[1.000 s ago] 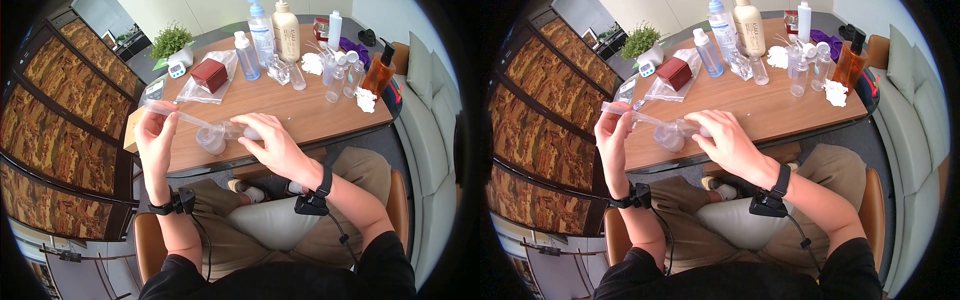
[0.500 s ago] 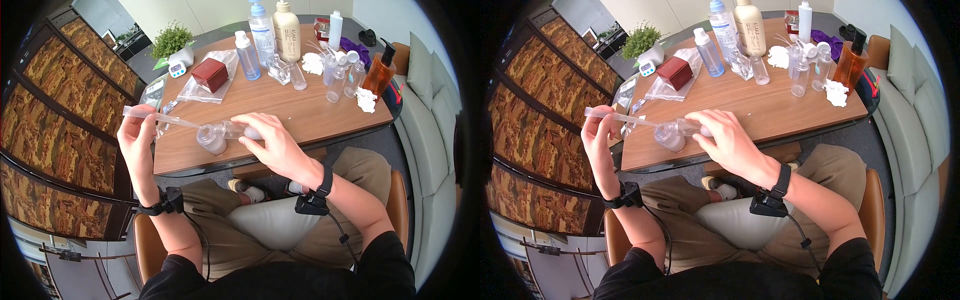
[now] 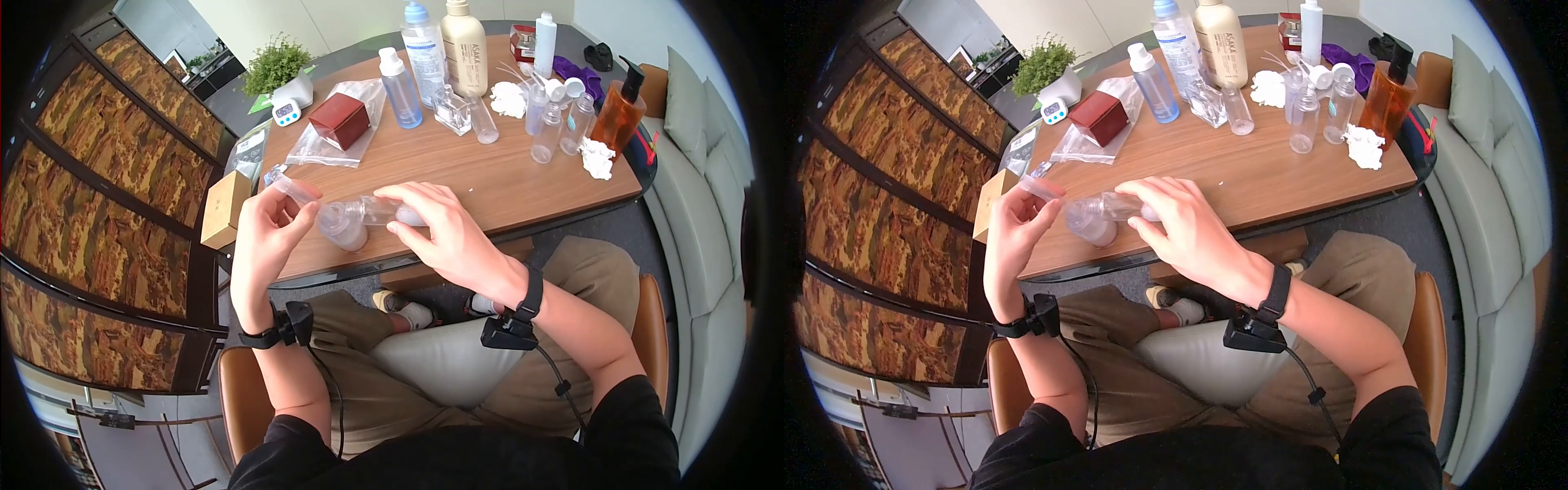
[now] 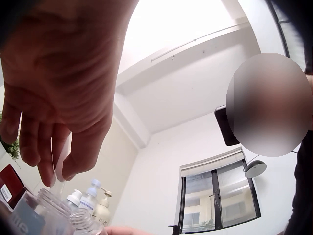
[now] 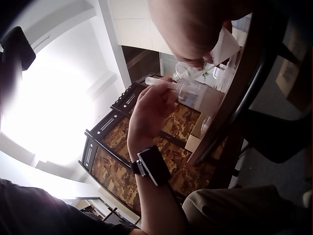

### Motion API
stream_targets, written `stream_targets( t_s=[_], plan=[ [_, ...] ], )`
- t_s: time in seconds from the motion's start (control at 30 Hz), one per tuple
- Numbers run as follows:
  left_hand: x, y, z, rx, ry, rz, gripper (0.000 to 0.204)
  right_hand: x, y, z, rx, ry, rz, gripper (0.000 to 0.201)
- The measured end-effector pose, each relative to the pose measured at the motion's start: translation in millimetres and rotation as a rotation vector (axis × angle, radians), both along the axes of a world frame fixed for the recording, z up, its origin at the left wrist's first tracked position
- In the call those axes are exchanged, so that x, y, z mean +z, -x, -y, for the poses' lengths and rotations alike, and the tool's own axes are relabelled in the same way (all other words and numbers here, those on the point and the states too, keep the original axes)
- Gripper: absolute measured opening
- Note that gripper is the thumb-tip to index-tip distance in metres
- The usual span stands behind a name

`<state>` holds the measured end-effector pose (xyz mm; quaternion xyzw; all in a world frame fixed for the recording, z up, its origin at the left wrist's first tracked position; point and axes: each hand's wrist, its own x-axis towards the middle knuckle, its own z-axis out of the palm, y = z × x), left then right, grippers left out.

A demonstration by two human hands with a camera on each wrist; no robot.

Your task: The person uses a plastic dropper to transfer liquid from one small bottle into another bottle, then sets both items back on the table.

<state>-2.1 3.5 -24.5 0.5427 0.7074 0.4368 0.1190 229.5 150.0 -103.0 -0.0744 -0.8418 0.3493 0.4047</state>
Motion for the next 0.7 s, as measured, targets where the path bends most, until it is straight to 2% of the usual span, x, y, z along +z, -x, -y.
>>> stream_targets(
  t_s=[0.7],
  plan=[
    [-0.6,0.4,-1.0,0.002,0.010,0.015,0.018,-0.7,1.6,0.6,-0.001,0.016,-0.002,0.037]
  ],
)
